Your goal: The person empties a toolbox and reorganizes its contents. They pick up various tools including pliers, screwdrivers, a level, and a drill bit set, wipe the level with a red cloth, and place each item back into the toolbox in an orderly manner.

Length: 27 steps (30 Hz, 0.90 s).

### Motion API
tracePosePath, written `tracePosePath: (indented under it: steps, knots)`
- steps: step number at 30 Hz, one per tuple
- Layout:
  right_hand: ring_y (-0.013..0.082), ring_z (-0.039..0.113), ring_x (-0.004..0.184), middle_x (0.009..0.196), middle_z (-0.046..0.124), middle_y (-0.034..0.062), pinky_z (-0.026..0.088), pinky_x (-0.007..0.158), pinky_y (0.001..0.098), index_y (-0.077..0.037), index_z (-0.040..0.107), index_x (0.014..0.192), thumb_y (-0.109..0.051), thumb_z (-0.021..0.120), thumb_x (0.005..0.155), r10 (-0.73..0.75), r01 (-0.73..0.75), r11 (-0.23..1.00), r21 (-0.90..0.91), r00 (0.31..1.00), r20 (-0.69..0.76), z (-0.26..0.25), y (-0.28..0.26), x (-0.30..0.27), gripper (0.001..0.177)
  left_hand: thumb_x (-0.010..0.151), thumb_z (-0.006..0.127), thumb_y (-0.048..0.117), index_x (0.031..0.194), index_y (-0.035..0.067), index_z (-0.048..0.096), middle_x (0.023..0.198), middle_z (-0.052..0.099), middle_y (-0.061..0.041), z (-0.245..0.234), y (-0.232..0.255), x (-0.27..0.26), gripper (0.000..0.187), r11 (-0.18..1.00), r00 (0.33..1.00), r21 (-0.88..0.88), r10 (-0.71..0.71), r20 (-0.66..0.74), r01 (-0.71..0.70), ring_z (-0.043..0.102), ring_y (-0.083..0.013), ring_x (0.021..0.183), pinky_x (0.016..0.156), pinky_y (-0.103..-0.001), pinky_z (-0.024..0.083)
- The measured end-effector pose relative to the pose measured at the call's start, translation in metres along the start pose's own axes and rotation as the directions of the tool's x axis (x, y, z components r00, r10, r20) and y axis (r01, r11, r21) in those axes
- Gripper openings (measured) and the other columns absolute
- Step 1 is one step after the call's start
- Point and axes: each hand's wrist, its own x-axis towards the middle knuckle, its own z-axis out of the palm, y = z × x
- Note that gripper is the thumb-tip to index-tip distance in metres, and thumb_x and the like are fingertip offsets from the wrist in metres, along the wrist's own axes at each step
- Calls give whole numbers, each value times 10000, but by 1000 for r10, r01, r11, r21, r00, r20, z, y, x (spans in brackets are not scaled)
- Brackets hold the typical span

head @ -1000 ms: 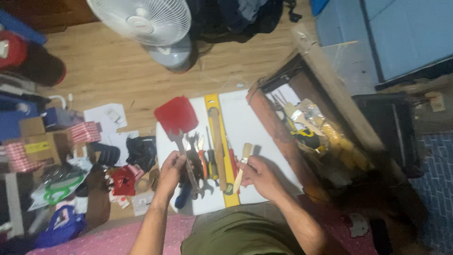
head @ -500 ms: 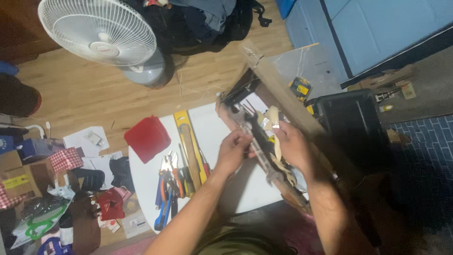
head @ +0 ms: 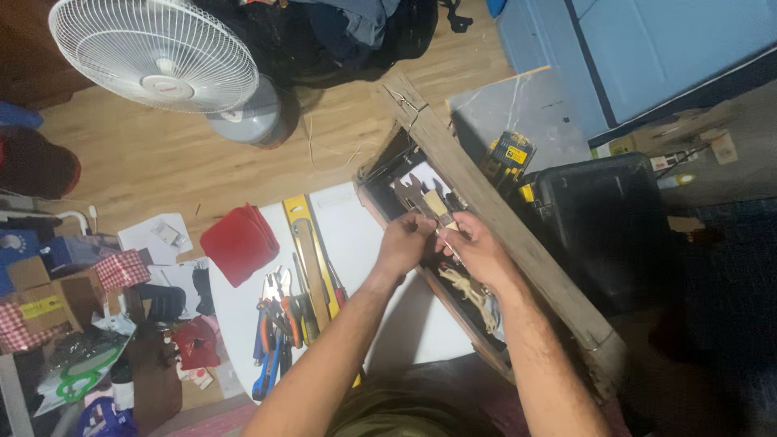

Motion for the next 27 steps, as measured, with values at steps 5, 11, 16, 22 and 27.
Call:
tracePosePath:
  steps: [5,11,16,22,27]
  knots:
    - [150,639,792,1067,718,86,522,722,301,21,652,1226,-150,651,957,40,-40,999,3,999,-35,-11,28,27,319,979,683,192,1039,-9,711,877,737,-65,-27,19,-16,211,936,979,301,203,-29,-185,687,-109,763,693,-275,559]
    - [236,654,917,1134,724,164,518,808,352,39,617,1340,-146,644,969,49,-59,992,-112,995,-92,-12,51,59,416,987,619,191,1086,-3,679,887,711,-44,-58,37,-52,226,966,990,226,139,-32,-128,710,-121,782,711,-292,586]
    - [234,682,1136,1279,699,176,526,945,332,6,563,1391,-127,699,916,121,-145,966,-216,985,-123,2,50,56,512,1021,600,214,1102,-3,676,861,721,-58,-76,30,-86,245,982,995,170,92,-43,-84,707,-128,798,733,-290,583]
    - [229,691,1151,1252,720,169,520,972,324,7,620,1319,-107,701,906,65,-111,945,-306,985,-158,21,40,51,435,986,585,230,1181,95,665,850,724,-23,-74,29,-111,250,904,946,290,-272,-175,313,668,-109,766,569,-392,474]
    - [221,687,1138,1226,728,165,507,967,327,5,622,1289,-95,703,904,22,-52,950,-308,995,-101,19,47,60,406,982,634,173,1138,6,679,838,717,-48,-61,24,-108,233,966,998,249,62,7,-62,671,-106,782,718,-265,546]
